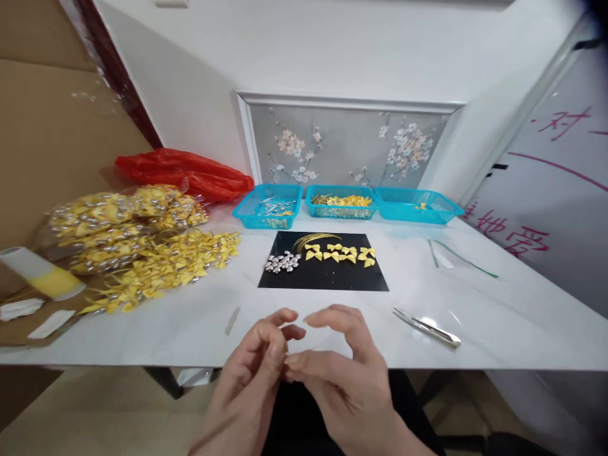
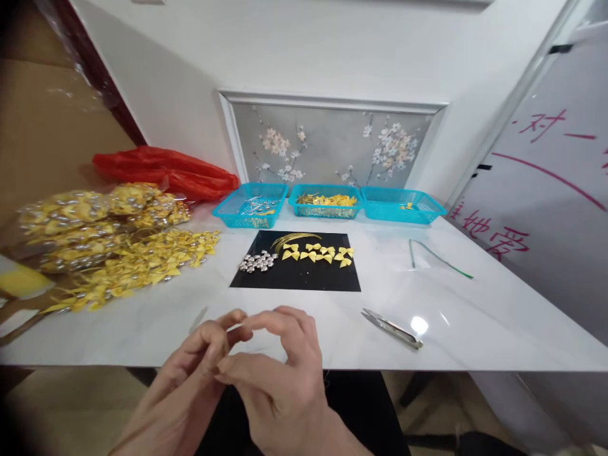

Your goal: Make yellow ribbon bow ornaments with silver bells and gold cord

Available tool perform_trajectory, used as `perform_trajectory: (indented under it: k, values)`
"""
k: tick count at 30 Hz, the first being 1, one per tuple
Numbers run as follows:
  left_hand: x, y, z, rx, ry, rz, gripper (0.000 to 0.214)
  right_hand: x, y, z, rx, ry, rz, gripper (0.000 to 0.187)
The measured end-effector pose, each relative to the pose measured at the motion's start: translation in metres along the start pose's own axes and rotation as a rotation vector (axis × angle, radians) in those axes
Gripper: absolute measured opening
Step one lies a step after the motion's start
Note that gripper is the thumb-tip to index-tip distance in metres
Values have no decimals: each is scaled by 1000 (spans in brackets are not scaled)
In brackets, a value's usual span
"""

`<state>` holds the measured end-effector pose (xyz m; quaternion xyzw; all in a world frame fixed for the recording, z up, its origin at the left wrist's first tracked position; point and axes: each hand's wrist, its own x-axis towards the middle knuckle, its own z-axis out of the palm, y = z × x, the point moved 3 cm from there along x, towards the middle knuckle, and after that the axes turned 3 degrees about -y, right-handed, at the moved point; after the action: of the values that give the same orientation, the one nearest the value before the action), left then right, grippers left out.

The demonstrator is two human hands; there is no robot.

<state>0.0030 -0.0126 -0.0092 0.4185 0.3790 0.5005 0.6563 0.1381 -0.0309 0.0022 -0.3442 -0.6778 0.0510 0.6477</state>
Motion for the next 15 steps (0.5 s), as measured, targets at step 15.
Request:
perform_trajectory:
  k: [15]
  values:
    - [-8,5,11,67,6,57,26,30,26,-29,-51,97,168,16]
